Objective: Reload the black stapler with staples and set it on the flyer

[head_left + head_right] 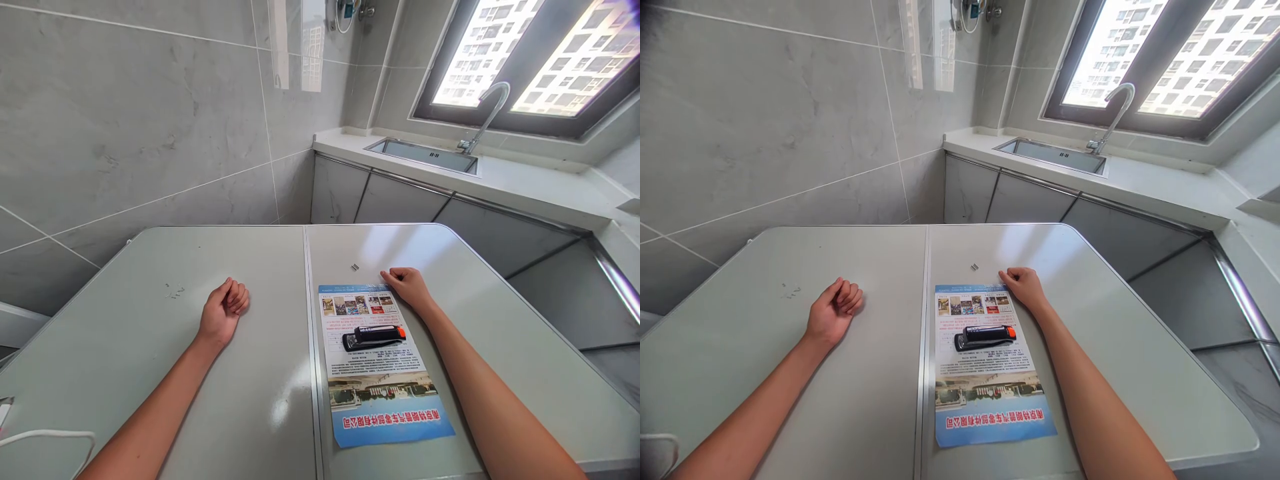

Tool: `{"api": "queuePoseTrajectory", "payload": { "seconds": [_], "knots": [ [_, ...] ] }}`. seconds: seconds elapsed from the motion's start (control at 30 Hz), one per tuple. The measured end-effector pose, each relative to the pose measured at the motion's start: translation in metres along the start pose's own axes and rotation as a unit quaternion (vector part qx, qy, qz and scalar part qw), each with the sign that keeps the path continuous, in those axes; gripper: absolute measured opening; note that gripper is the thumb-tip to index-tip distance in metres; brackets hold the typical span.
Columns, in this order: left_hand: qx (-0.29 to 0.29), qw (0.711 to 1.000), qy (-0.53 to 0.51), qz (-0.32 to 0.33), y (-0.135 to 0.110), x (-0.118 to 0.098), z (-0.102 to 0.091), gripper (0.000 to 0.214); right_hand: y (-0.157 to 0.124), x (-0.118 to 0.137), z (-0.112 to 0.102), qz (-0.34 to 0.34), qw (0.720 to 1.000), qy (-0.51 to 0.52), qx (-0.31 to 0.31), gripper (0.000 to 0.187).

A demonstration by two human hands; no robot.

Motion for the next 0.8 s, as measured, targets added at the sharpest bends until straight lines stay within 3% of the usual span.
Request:
{"api": "queuePoseTrajectory", "payload": {
  "seconds": [0.17,0.27,0.33,0.4,0.47,0.53,0.67,0.8],
  "knots": [
    [-0.002,1.0,-0.002,-0.006,-0.002,0.0,0.0,0.049,-0.002,0.003,0.0,0.004,1.0,0.007,0.004,0.056],
    [-0.001,1.0,0.006,-0.002,-0.002,-0.001,0.002,0.05,-0.007,0.009,-0.001,0.008,0.995,0.087,0.058,0.056],
    [0.003,1.0,0.014,0.002,-0.002,-0.001,0.003,0.05,-0.014,0.024,0.006,-0.007,0.97,0.18,0.162,0.055],
    [0.006,1.0,0.026,0.007,-0.003,-0.002,0.006,0.05,-0.031,0.05,0.017,-0.045,0.92,0.244,0.304,0.058],
    [0.013,0.999,0.042,0.013,-0.004,-0.002,0.009,0.05,-0.055,0.074,0.03,-0.08,0.864,0.243,0.433,0.068],
    [0.025,0.998,0.061,0.02,-0.005,-0.003,0.013,0.05,-0.074,0.09,0.043,-0.096,0.831,0.198,0.512,0.077],
    [0.047,0.993,0.104,0.023,-0.007,0.001,0.018,0.05,-0.092,0.116,0.064,-0.144,0.814,0.117,0.551,0.062],
    [0.062,0.989,0.135,0.02,-0.008,0.005,0.019,0.049,-0.099,0.138,0.071,-0.196,0.804,0.126,0.547,0.039]
  ]
}}
Point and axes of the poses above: each hand's wrist, its own y-axis towards the middle knuckle, its own z-axis out of the palm, x = y × z, the point moved 10 cm from there along y, towards the middle knuckle, and after that the axes turned 6 degrees about y, right-handed, at the moved point
